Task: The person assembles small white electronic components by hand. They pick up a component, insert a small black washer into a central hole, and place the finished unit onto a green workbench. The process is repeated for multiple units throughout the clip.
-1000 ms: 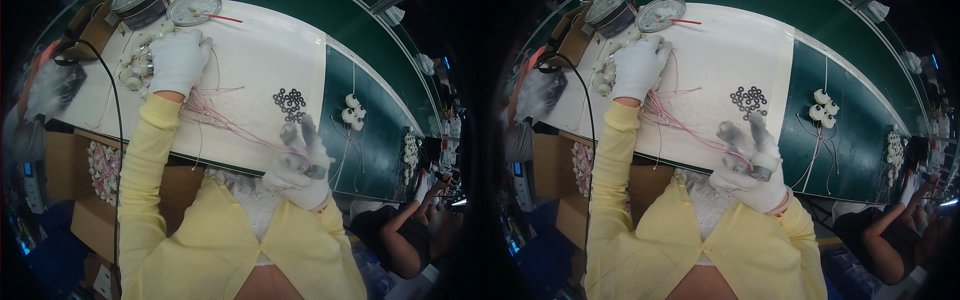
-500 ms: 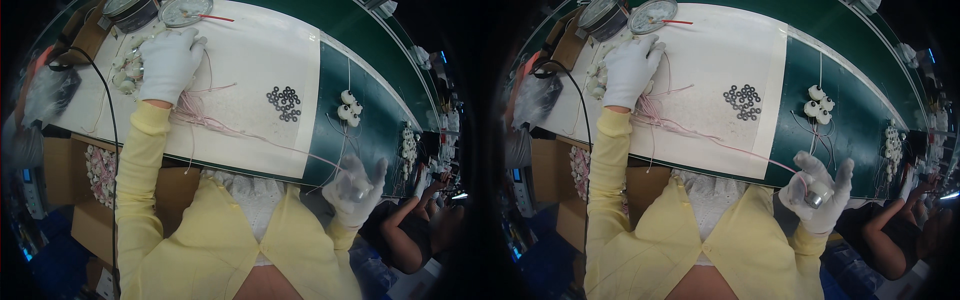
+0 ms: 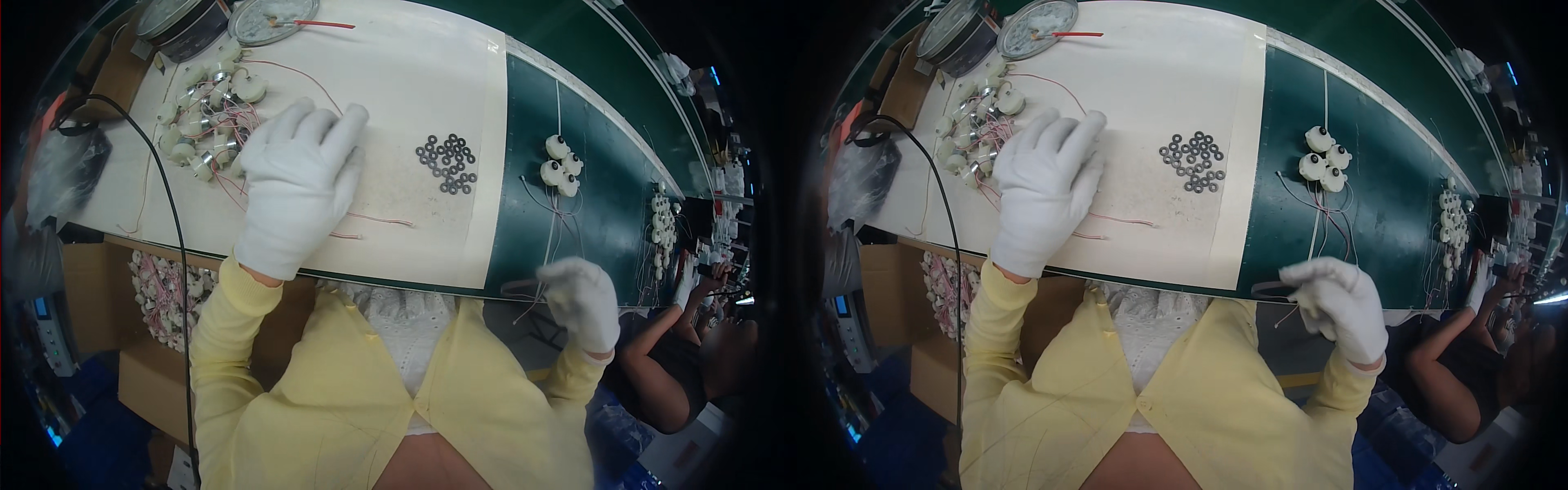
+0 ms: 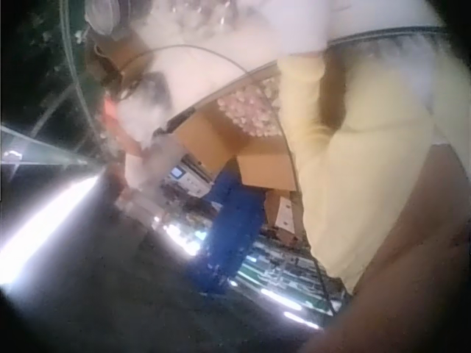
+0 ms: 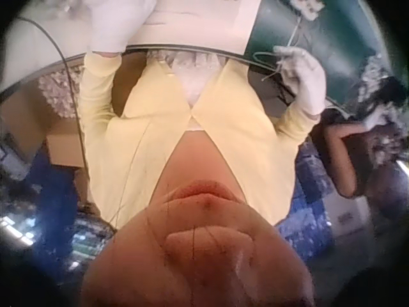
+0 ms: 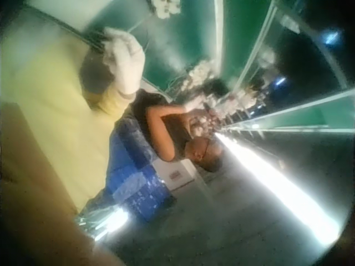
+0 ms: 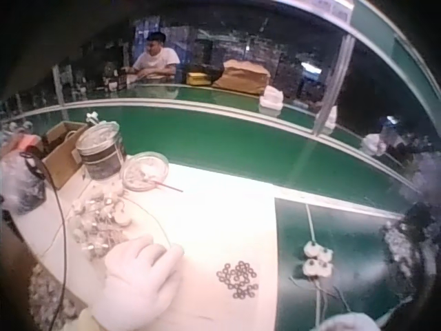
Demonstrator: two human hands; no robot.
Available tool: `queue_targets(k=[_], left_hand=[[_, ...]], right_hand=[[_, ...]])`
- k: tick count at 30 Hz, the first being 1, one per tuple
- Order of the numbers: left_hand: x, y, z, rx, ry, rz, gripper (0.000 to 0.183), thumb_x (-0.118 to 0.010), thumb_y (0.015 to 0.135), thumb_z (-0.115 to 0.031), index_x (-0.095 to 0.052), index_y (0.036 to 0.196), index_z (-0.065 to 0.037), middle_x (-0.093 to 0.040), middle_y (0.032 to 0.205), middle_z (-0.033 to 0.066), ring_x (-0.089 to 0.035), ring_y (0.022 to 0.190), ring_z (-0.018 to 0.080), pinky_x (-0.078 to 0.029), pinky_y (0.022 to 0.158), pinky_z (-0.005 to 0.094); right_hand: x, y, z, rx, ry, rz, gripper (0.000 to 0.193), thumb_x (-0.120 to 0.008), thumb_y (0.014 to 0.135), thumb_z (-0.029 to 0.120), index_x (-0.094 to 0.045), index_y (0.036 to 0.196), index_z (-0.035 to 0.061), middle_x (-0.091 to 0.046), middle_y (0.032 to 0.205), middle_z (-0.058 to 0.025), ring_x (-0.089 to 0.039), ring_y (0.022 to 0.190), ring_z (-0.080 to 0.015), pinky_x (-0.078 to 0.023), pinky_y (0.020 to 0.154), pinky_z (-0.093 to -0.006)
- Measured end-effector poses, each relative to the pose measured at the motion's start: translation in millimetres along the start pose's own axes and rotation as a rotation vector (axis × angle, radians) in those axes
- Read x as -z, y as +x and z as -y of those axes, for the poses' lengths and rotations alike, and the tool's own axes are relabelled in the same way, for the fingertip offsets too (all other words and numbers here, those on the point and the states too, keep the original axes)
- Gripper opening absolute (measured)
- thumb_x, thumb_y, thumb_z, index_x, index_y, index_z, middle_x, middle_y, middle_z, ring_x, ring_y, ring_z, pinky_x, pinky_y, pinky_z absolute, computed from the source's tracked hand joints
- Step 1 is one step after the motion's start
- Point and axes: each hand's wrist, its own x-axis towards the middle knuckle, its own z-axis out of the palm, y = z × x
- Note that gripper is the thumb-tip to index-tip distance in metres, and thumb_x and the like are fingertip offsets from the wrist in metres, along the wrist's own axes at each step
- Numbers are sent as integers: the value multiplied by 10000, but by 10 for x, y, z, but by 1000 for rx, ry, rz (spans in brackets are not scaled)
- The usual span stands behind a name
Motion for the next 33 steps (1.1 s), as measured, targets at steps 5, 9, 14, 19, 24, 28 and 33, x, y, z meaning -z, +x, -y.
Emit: queue_targets(k=[5, 9, 14, 19, 24, 28, 33], left_hand=[[-23, -100, 76, 16, 55, -4, 238, -795, 781, -199, -688, 965, -94, -632, 845, 70, -638, 974, 335, -497, 833, 454], [-3, -152, -57, -7, 17, 29, 242, -805, 798, -202, -705, 993, -101, -638, 874, 76, -654, 979, 327, -511, 844, 466], [-92, -194, -142, 23, -95, 22, 232, -809, 774, -197, -697, 950, -96, -628, 860, 90, -651, 909, 312, -515, 800, 443], [-114, -188, -136, 38, -115, 32, 243, -809, 776, -202, -700, 965, -95, -631, 866, 95, -652, 923, 315, -510, 810, 447], [-121, -202, -113, 31, -133, 40, 266, -803, 790, -212, -701, 1009, -99, -638, 874, 92, -655, 955, 321, -503, 831, 459], [-167, -185, -107, 35, -121, -20, 229, -797, 761, -243, -687, 901, -100, -633, 791, 81, -663, 911, 294, -515, 866, 442], [-139, -208, -81, 32, -166, 32, 267, -800, 784, -211, -702, 1004, -96, -644, 842, 96, -665, 960, 333, -512, 834, 464]], right_hand=[[-476, 392, -31, 26, -819, -278, 372, -778, 937, 269, -721, 1151, -30, -669, 729, -12, -608, 609, -62, -477, 573, -234], [-505, 610, -39, 35, -881, -405, 401, -750, 945, 353, -722, 1127, -4, -684, 716, -28, -647, 594, -130, -516, 611, -270], [-420, 605, 14, 250, -1143, -363, 419, -784, 898, 345, -706, 1186, 51, -683, 727, -63, -679, 630, -223, -524, 615, -339], [-338, 528, 113, 744, -1377, -137, 464, -863, 784, 242, -703, 1197, 101, -677, 864, -78, -663, 668, -281, -516, 608, -374], [-327, 684, 5, 614, -1259, -25, 416, -893, 746, 206, -714, 1109, 106, -650, 803, -60, -650, 696, -259, -517, 658, -376], [-306, 850, -144, 593, -1023, -138, 399, -910, 750, 227, -735, 1086, 101, -655, 780, -49, -639, 684, -209, -514, 648, -338], [-331, 942, -191, 550, -861, -152, 417, -907, 772, 194, -731, 1133, 82, -684, 853, -45, -610, 680, -159, -504, 636, -294]])
